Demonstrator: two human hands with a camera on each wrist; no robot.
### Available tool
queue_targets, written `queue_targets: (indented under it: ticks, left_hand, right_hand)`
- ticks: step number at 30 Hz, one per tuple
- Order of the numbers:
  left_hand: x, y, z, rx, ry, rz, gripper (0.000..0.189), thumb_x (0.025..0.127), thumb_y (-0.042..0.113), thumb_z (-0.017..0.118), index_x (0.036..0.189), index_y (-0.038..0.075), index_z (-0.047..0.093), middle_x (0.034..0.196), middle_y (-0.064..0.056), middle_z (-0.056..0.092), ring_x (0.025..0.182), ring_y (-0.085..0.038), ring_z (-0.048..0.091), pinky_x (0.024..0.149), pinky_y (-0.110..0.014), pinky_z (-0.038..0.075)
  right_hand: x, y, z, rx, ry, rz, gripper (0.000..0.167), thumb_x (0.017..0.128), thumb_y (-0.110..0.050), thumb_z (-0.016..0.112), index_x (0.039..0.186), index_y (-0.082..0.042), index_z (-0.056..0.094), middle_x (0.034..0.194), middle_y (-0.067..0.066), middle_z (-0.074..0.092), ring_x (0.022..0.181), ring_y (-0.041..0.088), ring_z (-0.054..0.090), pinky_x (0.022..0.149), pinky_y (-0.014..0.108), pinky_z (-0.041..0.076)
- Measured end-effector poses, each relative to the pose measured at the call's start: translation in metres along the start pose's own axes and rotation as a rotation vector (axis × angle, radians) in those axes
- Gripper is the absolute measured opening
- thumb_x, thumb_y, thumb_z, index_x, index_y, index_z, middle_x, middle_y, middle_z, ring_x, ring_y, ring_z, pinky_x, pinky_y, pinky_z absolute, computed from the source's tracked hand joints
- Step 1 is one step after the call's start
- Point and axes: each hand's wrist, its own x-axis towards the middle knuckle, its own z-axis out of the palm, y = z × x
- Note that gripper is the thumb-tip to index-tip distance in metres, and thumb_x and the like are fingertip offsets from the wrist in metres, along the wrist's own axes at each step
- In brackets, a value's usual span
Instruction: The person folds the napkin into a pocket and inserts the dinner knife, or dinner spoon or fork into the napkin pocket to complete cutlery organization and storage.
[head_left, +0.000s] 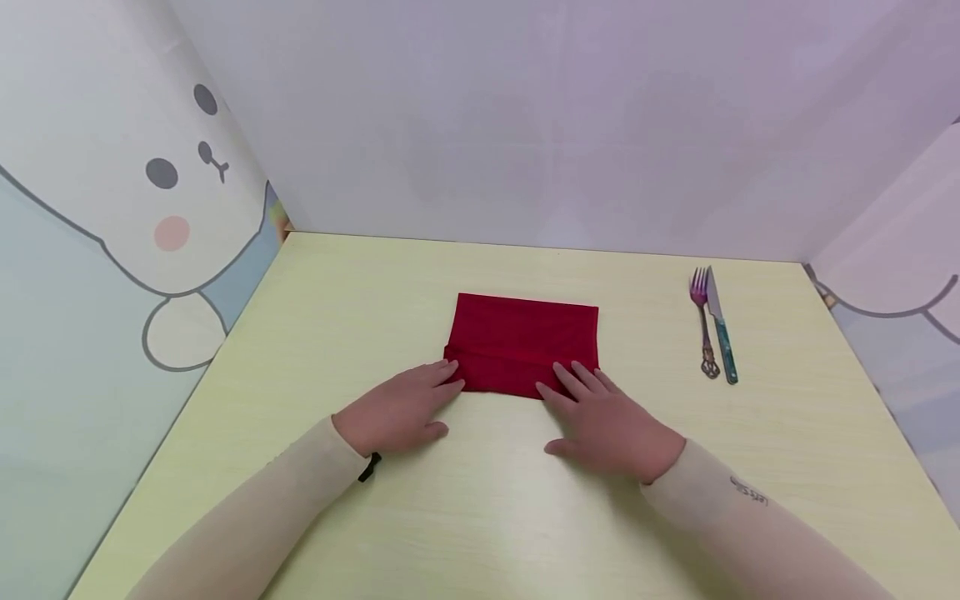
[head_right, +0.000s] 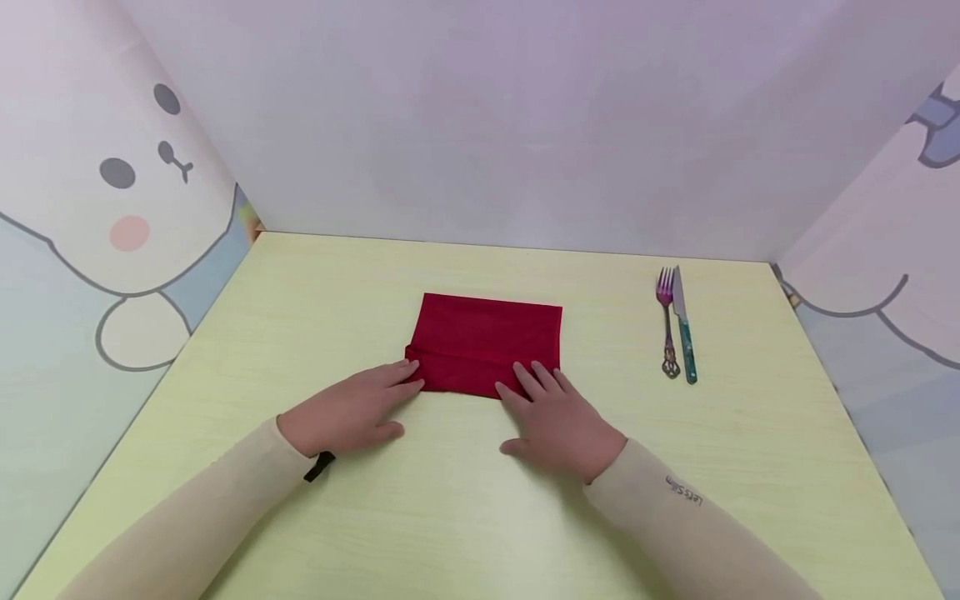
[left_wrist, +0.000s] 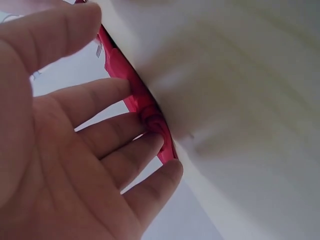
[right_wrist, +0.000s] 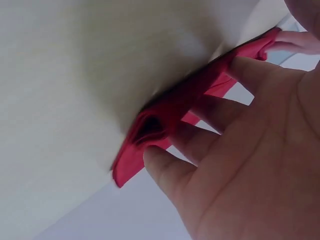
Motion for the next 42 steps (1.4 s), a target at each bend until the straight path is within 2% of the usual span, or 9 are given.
queue_targets:
  ticks: [8,14,19,25,28,31,34,38,42]
  left_hand:
    - [0.002,0.000,-0.003,-0.012,0.006,-0.016,0.063,0.099,0.032,0.068,0.150,0.000,0.051,0.160,-0.020,0.039,0.151,-0.037,0.031,0.122,-0.045,0.028]
    - [0.009,-0.003,-0.004,-0.034,0.015,-0.044,0.060,0.099,0.034,0.068,0.147,0.001,0.055,0.158,-0.019,0.043,0.151,-0.036,0.029,0.123,-0.044,0.026]
    - [0.016,-0.010,-0.012,-0.114,0.033,-0.072,0.053,0.099,0.031,0.068,0.143,0.002,0.059,0.153,-0.016,0.049,0.145,-0.035,0.040,0.118,-0.045,0.034]
    - [0.026,-0.022,-0.022,-0.223,0.018,-0.100,0.046,0.100,0.027,0.067,0.140,0.005,0.062,0.145,-0.011,0.057,0.137,-0.030,0.049,0.114,-0.043,0.040]
    - [0.032,-0.033,-0.030,-0.339,0.025,-0.142,0.042,0.101,0.029,0.066,0.138,0.009,0.064,0.140,-0.005,0.060,0.133,-0.027,0.052,0.111,-0.044,0.043]
    - [0.045,-0.050,-0.038,-0.491,0.086,-0.230,0.038,0.102,0.031,0.064,0.135,0.012,0.065,0.132,0.000,0.062,0.125,-0.023,0.056,0.106,-0.044,0.047]
    - [0.061,-0.067,-0.044,-0.613,0.150,-0.319,0.038,0.104,0.032,0.061,0.135,0.011,0.063,0.127,-0.002,0.063,0.119,-0.023,0.057,0.101,-0.044,0.050]
    - [0.084,-0.085,-0.047,-0.722,0.194,-0.414,0.039,0.104,0.032,0.059,0.134,0.008,0.060,0.124,-0.006,0.063,0.111,-0.024,0.060,0.096,-0.042,0.051]
    - [0.104,-0.095,-0.046,-0.799,0.207,-0.478,0.040,0.102,0.029,0.062,0.134,0.005,0.060,0.119,-0.009,0.065,0.102,-0.023,0.066,0.089,-0.040,0.053]
  right_hand:
    - [0.000,0.018,-0.002,0.019,0.010,-0.001,0.083,0.096,-0.058,0.066,0.162,-0.016,0.037,0.167,0.018,0.025,0.154,0.044,0.016,0.119,0.063,0.024]
    - [0.003,0.025,-0.007,0.057,0.093,-0.016,0.068,0.102,-0.045,0.063,0.158,-0.010,0.044,0.164,0.023,0.031,0.152,0.045,0.024,0.118,0.061,0.027]
    - [0.010,0.037,-0.009,0.066,0.154,-0.019,0.056,0.104,-0.027,0.063,0.153,-0.003,0.048,0.158,0.026,0.039,0.146,0.046,0.035,0.116,0.059,0.033]
    - [0.017,0.050,-0.012,0.096,0.115,0.013,0.055,0.101,-0.023,0.068,0.149,0.000,0.052,0.154,0.026,0.044,0.141,0.047,0.043,0.110,0.061,0.039]
    - [0.022,0.057,-0.019,0.139,0.102,0.061,0.058,0.100,-0.026,0.069,0.149,0.000,0.051,0.154,0.026,0.045,0.141,0.047,0.042,0.112,0.061,0.038]
    - [0.032,0.070,-0.027,0.197,0.112,0.149,0.061,0.100,-0.028,0.069,0.150,0.001,0.049,0.151,0.025,0.047,0.139,0.046,0.044,0.113,0.060,0.038]
    - [0.044,0.084,-0.036,0.285,0.125,0.236,0.063,0.100,-0.027,0.068,0.150,0.003,0.045,0.147,0.026,0.048,0.136,0.045,0.045,0.112,0.060,0.039]
    - [0.057,0.097,-0.045,0.438,0.131,0.303,0.066,0.103,-0.026,0.064,0.152,0.007,0.036,0.148,0.029,0.044,0.134,0.046,0.046,0.110,0.060,0.041]
    - [0.068,0.106,-0.051,0.560,0.119,0.335,0.068,0.103,-0.026,0.063,0.153,0.008,0.033,0.147,0.030,0.044,0.130,0.045,0.049,0.107,0.058,0.044]
